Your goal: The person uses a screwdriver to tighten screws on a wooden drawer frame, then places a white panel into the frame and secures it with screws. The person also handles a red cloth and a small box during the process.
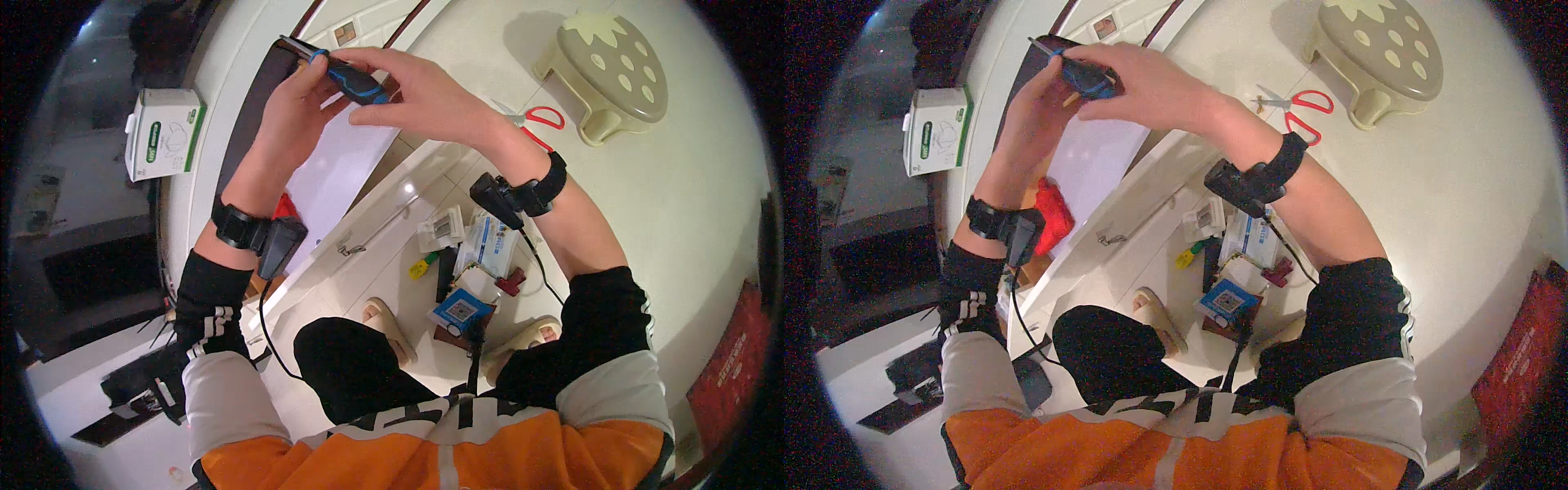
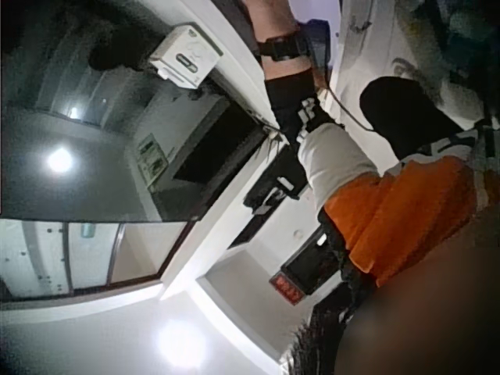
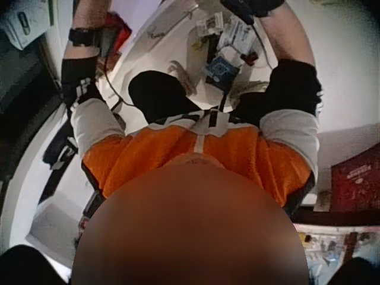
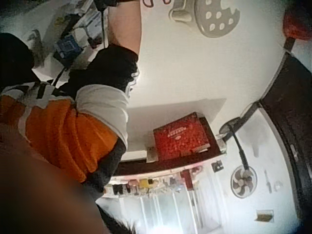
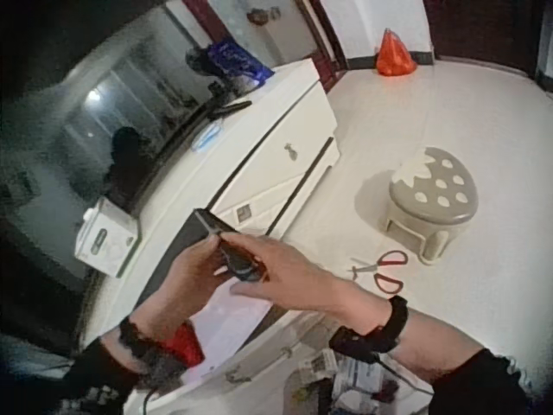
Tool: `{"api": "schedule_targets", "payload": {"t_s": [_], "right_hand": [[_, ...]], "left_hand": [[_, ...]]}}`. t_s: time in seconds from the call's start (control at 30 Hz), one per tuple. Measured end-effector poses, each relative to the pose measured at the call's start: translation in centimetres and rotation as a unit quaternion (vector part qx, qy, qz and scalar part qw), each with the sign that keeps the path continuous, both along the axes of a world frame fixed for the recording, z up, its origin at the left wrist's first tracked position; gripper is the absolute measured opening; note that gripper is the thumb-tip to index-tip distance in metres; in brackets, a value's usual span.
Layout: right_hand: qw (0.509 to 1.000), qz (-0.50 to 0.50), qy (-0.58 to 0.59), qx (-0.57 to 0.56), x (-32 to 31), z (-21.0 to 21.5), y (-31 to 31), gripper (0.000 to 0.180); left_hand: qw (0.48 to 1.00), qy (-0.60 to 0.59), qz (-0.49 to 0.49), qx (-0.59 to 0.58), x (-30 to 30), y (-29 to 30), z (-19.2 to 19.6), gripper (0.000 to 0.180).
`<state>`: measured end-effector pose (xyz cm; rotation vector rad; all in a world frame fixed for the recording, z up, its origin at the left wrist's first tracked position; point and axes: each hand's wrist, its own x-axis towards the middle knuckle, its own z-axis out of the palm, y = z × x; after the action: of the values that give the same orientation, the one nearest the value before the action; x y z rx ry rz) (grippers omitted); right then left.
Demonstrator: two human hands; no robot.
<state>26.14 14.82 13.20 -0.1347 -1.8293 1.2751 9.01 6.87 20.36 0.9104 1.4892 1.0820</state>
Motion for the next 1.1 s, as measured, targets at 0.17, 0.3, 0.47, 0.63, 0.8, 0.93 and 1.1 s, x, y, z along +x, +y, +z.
{"api": "schedule_targets", "payload": {"t_s": [0.17, 0.3, 0.47, 0.63, 0.8, 0.93, 1.1], "right_hand": [[0.996, -0.009, -0.053, -0.069, 2.1, -1.3, 3.6, 0.045], [0.980, 0.029, -0.073, -0.181, 3.0, -3.7, 7.4, 0.041], [0.946, 0.022, -0.168, -0.278, 4.9, -9.2, 8.4, 0.029], [0.942, -0.021, -0.222, -0.251, 4.4, -13.2, 7.3, 0.029], [0.938, -0.043, -0.295, -0.175, 4.2, -13.7, 7.1, 0.032], [0.938, 0.028, -0.280, -0.204, 4.4, -13.3, 7.4, 0.033], [0.943, -0.047, -0.208, -0.255, 3.6, -13.7, 7.2, 0.032]], "left_hand": [[0.996, 0.080, 0.033, -0.028, 2.2, 3.8, -0.5, 0.027], [0.975, 0.206, 0.048, -0.071, 0.5, 3.9, -2.7, 0.036], [0.946, 0.147, 0.228, -0.177, -1.9, 4.1, -8.6, 0.049], [0.970, 0.016, 0.135, -0.200, -2.5, 4.2, -12.9, 0.035], [0.972, -0.023, 0.120, -0.201, -3.6, 4.4, -13.9, 0.022], [0.973, -0.018, 0.117, -0.199, -3.8, 4.4, -13.8, 0.023], [0.960, -0.018, 0.126, -0.250, -3.5, 4.5, -13.2, 0.019]]}}
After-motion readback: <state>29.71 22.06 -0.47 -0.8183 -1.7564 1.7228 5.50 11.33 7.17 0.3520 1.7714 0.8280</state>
